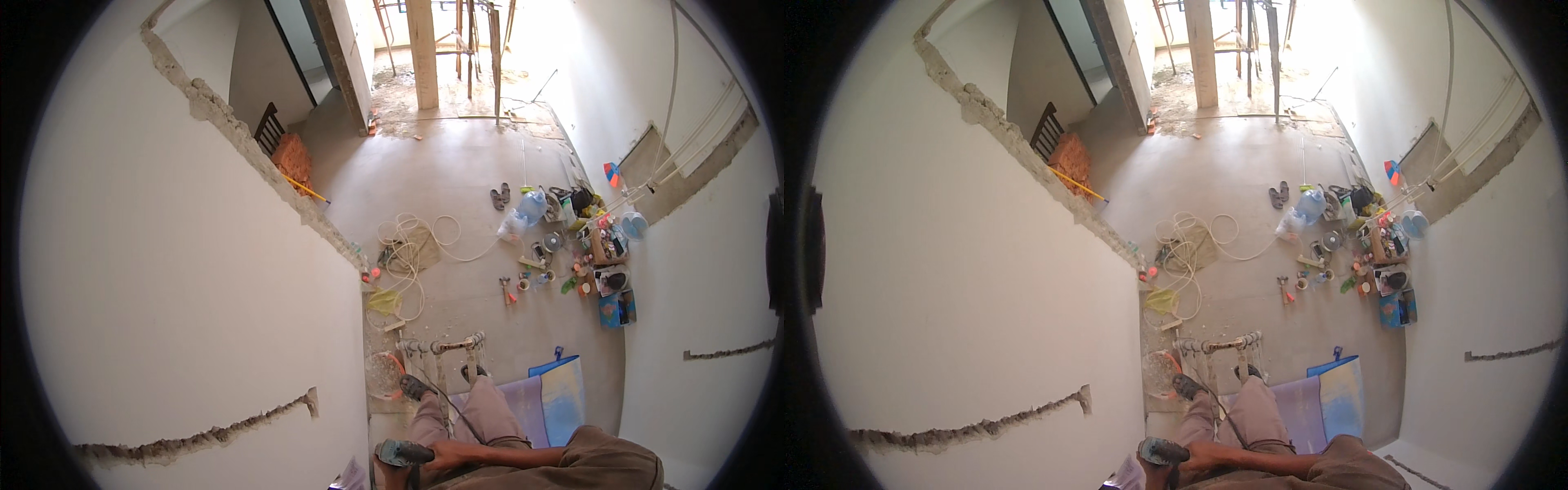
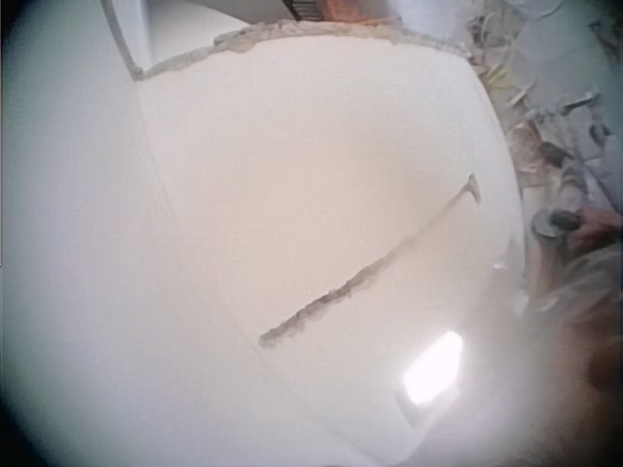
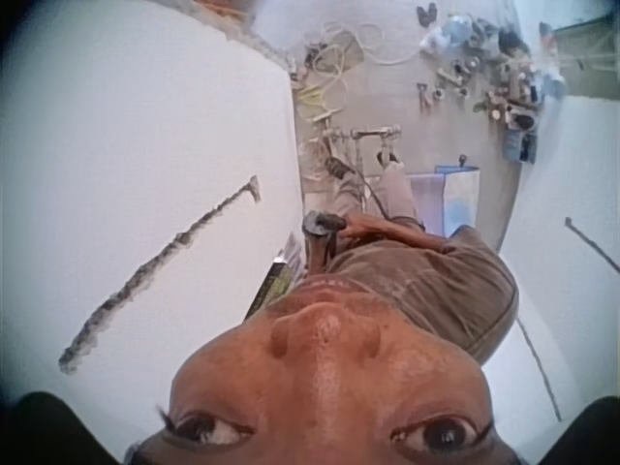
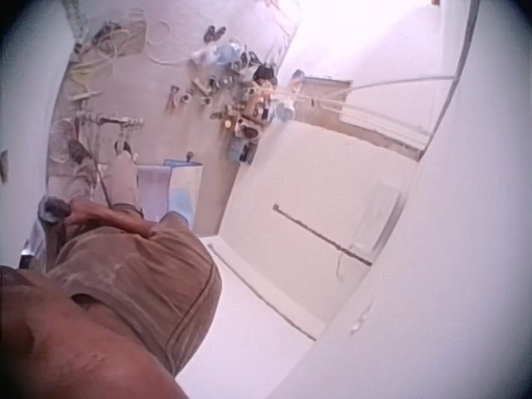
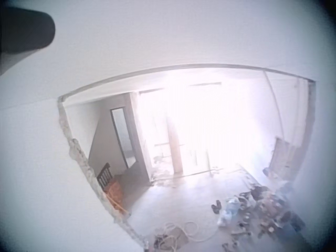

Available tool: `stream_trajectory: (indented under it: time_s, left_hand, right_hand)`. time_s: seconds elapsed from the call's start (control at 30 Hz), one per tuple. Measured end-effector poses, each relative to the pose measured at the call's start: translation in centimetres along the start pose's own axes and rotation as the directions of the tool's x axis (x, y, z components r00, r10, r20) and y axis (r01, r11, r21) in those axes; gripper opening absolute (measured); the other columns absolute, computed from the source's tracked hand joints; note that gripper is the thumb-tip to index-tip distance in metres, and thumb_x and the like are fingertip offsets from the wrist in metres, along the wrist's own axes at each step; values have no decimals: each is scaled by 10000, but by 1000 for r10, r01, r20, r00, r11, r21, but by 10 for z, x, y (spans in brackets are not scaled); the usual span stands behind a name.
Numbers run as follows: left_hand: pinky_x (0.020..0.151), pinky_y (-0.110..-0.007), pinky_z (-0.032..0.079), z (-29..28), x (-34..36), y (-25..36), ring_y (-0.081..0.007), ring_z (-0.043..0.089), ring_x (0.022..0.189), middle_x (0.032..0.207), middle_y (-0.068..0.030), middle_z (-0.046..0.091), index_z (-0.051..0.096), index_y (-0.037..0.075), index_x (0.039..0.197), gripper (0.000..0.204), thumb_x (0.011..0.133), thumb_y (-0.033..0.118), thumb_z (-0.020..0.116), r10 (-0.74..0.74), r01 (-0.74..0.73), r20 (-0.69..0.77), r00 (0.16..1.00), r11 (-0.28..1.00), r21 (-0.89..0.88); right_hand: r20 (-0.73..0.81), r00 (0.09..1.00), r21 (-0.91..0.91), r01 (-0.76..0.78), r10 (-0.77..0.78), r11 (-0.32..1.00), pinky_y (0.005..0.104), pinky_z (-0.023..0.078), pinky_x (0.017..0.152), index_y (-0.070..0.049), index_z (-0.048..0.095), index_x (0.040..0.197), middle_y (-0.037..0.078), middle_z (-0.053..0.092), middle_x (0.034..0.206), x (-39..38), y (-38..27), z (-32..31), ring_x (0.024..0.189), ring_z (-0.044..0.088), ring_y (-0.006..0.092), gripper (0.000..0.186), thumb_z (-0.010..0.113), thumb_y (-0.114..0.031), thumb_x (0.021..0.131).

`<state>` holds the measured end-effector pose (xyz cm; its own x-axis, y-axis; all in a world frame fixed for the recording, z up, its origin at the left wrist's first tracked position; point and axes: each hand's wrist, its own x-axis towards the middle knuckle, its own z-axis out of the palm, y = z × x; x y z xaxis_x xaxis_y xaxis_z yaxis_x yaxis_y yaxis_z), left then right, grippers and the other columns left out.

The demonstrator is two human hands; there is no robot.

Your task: The person uses a power drill to deepen a channel in the ceiling, occasionally touching the ceiling with their hand.

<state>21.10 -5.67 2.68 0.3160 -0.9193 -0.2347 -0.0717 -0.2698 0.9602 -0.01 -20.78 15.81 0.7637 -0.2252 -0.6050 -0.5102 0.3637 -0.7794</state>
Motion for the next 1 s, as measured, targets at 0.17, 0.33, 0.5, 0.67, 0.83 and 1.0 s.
stream_trajectory:
  time_s: [0.17, 0.33, 0.5, 0.67, 0.83, 1.0]
  left_hand:
    - [990, -429, 363, 11, -9, 11, -253, 511, 1095, 1234, -108, 474, 252, 85, 1278, 923, 610, 373, 819, 125, -117, -38, 991, 979, 168]
    - [939, -494, 418, 30, 1, 36, -289, 573, 1005, 1107, -61, 601, 566, 112, 1081, 645, 793, 668, 412, -605, 317, 51, 795, 341, -885]
    - [922, -460, 453, 35, -4, 85, -284, 599, 964, 1042, -88, 637, 624, 123, 1027, 545, 820, 609, 490, -636, 33, 54, 770, -45, -998]
    - [927, -428, 462, 22, 16, 167, -263, 598, 983, 1088, -102, 609, 540, 98, 1170, 619, 846, 624, 497, -517, -88, -184, 836, 204, -975]
    - [880, -389, 496, -19, 30, 267, -227, 607, 961, 1041, -101, 601, 497, 77, 1183, 606, 880, 601, 463, -295, -256, -412, 862, 448, -857]
    - [809, -423, 530, -71, 28, 369, -256, 628, 913, 983, -135, 609, 494, 50, 1180, 665, 885, 636, 384, -125, -423, -609, 783, 610, -670]
  right_hand:
    - [20, 997, -71, 70, -69, 995, 375, 481, 721, -19, 623, 1000, 174, 663, 840, -4, 7, -3, 788, 645, 289, 450, 611, -405, 769]
    - [-60, 963, -27, 261, -262, 965, 365, 433, 904, -30, 310, 1366, 235, 563, 1157, -15, -1, -6, 1047, 576, 322, 756, 657, -354, 777]
    - [148, 968, -101, 218, -202, 971, 378, 374, 1003, -3, 118, 1443, 242, 446, 1313, -43, -38, -31, 1168, 497, 334, 941, 700, -284, 760]
    - [210, 960, 322, 110, -184, 940, 402, 377, 1006, -20, 124, 1448, 217, 467, 1270, -71, -96, -26, 1178, 489, 312, 992, 753, -195, 701]
    - [-43, 866, 73, 500, -498, 863, 389, 394, 996, -24, 110, 1451, 208, 489, 1226, -75, -133, 6, 1150, 513, 294, 996, 745, -139, 692]
    - [251, 779, 286, 508, -575, 813, 376, 415, 980, -30, 67, 1455, 213, 440, 1267, -42, -145, 0, 1158, 506, 288, 1019, 729, -85, 682]
